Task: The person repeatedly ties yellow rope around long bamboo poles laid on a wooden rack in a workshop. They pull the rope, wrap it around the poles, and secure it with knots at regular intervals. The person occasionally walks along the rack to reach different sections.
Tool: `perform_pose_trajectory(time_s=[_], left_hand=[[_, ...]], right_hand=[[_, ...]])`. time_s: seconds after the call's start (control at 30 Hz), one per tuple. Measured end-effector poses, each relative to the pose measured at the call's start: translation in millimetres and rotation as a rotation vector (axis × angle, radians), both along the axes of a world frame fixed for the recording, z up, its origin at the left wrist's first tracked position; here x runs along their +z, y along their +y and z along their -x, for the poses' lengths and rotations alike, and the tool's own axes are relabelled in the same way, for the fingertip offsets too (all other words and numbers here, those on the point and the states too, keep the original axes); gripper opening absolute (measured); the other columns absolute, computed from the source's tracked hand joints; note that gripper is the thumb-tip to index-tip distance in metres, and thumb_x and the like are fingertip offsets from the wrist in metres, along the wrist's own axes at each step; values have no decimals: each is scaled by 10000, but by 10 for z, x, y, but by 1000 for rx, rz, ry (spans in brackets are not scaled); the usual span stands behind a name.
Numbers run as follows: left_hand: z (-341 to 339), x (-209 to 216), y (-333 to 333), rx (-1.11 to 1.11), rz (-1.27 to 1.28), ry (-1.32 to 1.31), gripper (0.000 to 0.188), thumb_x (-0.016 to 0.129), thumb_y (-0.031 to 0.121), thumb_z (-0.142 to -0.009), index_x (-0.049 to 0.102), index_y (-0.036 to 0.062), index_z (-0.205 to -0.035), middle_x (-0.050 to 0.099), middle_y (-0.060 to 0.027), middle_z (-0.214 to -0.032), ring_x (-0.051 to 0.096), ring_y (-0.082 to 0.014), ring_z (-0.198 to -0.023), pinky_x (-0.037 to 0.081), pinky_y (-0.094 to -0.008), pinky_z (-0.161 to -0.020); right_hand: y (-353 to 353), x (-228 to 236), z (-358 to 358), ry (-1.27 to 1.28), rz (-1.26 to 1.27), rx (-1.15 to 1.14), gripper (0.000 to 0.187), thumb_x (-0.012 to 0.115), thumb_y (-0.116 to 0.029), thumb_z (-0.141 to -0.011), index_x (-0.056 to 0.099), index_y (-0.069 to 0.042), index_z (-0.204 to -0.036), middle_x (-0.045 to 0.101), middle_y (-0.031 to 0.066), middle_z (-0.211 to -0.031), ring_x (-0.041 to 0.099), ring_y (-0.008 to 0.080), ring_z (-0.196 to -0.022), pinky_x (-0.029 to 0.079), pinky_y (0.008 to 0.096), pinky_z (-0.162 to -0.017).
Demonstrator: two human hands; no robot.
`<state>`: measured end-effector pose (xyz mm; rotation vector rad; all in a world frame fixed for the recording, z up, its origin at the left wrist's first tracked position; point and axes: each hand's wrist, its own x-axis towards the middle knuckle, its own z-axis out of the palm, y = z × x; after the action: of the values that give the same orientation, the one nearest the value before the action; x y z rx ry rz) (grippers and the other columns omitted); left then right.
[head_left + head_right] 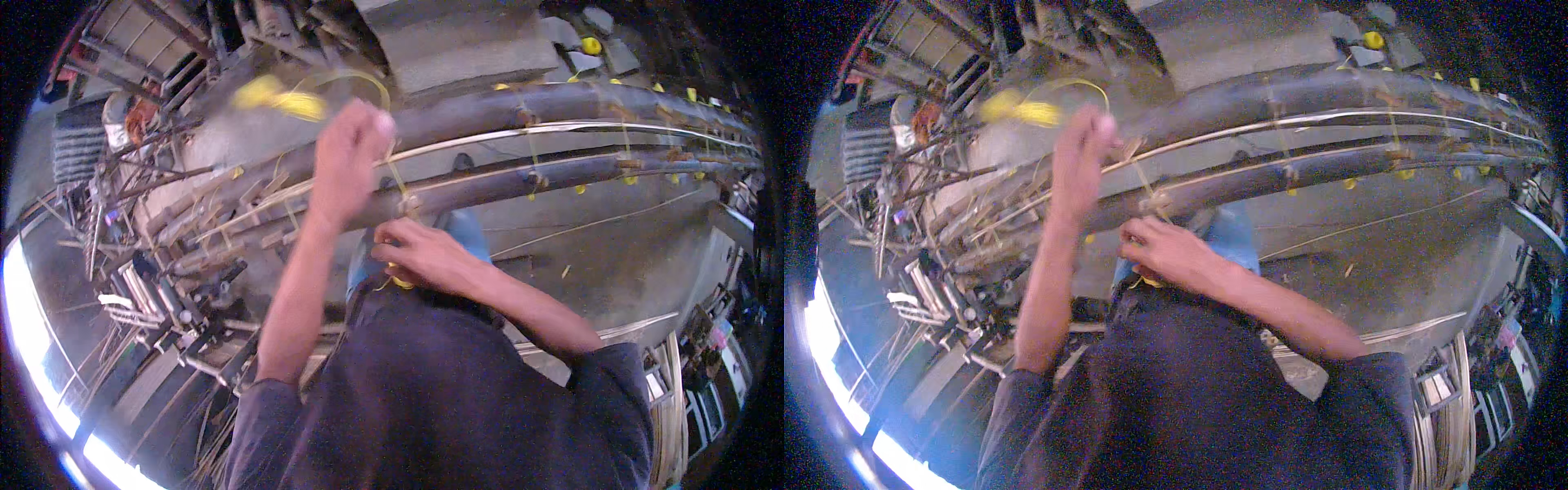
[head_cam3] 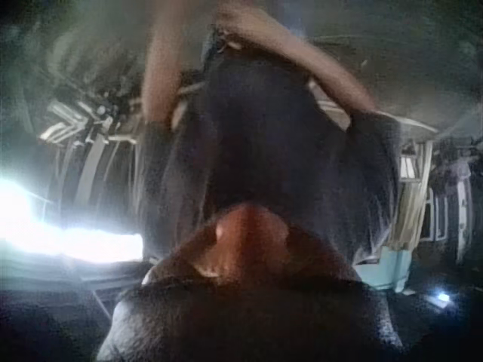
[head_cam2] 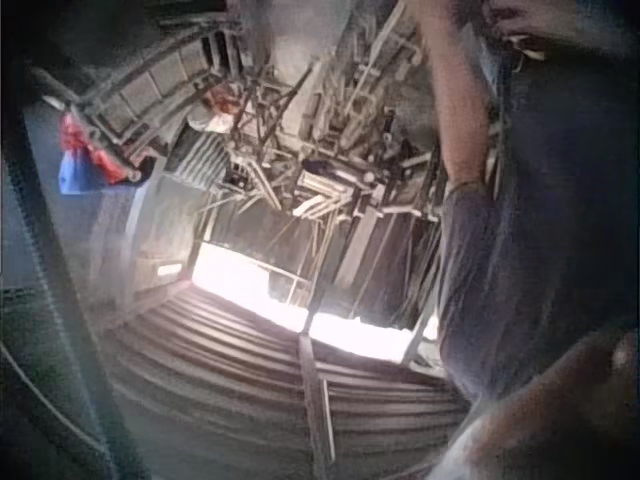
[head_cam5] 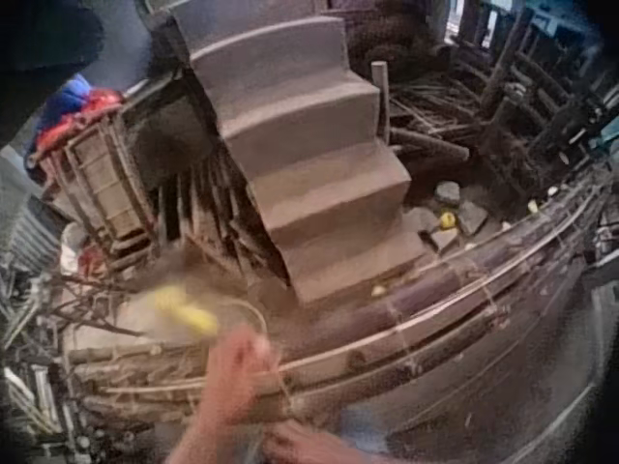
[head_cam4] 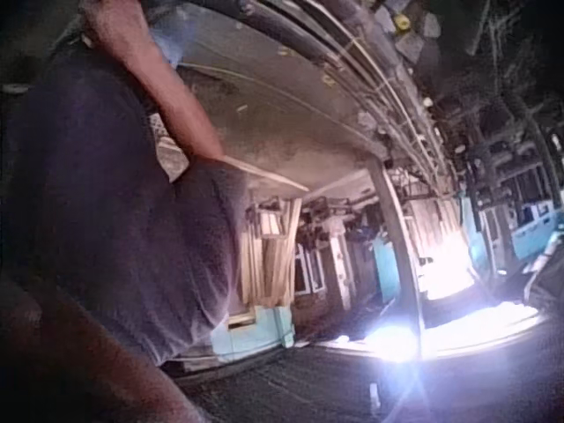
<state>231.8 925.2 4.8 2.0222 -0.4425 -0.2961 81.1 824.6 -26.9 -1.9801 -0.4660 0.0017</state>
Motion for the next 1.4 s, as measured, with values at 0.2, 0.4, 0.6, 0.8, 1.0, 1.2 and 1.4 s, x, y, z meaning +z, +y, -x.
perform_pose_trajectory(time_s=[0.2,0.4,0.6,0.8,1.0,1.2,1.4], left_hand=[[-899,-1043,-168,176,246,760,315,522,345,-928,578,63,-800,496,-19,-665,468,-123,-556,387,-298,-525],[-1849,-745,788,-146,-488,-2,423,543,424,-914,655,43,-1058,682,-132,-919,654,-261,-813,493,-384,-743],[-1601,-327,1284,-373,-261,-105,382,548,353,-942,620,72,-1190,645,-142,-1141,614,-275,-1053,470,-360,-906],[-1078,-153,2292,-331,-64,-67,301,563,302,-929,660,64,-1087,679,-142,-1020,646,-281,-911,494,-389,-803],[-325,99,2575,-586,-141,253,342,536,310,-951,644,26,-1107,677,-152,-1055,633,-295,-1007,473,-392,-888],[14,-413,2412,-317,-430,-210,389,633,207,-845,580,40,-1192,613,-194,-1156,571,-343,-1085,450,-450,-920],[-9,-776,2244,-44,-300,-293,166,633,227,-850,714,96,-914,667,-165,-732,654,-353,-704,510,-457,-678]], right_hand=[[-1156,179,-659,27,885,-217,171,649,-66,-777,666,-95,-944,666,90,-940,658,249,-848,548,349,-716],[-210,336,292,396,368,-364,130,697,-175,-823,674,-56,-870,682,104,-814,675,270,-770,531,347,-662],[1176,-298,-579,781,-476,-910,274,532,-258,-926,629,-27,-814,499,8,-616,453,115,-519,343,300,-473],[1946,-143,260,995,-531,-849,233,494,-300,-959,549,-102,-850,379,-48,-582,366,67,-507,256,256,-451],[2186,-505,37,923,-247,-512,176,558,-200,-954,651,-57,-999,578,-29,-765,546,145,-692,447,289,-624],[1906,1625,-1212,89,873,175,95,626,-103,-815,671,-64,-889,621,97,-809,626,297,-834,517,373,-717],[2012,978,-2288,-54,381,145,223,586,-262,-861,682,-63,-890,665,115,-879,645,339,-844,518,443,-737]])
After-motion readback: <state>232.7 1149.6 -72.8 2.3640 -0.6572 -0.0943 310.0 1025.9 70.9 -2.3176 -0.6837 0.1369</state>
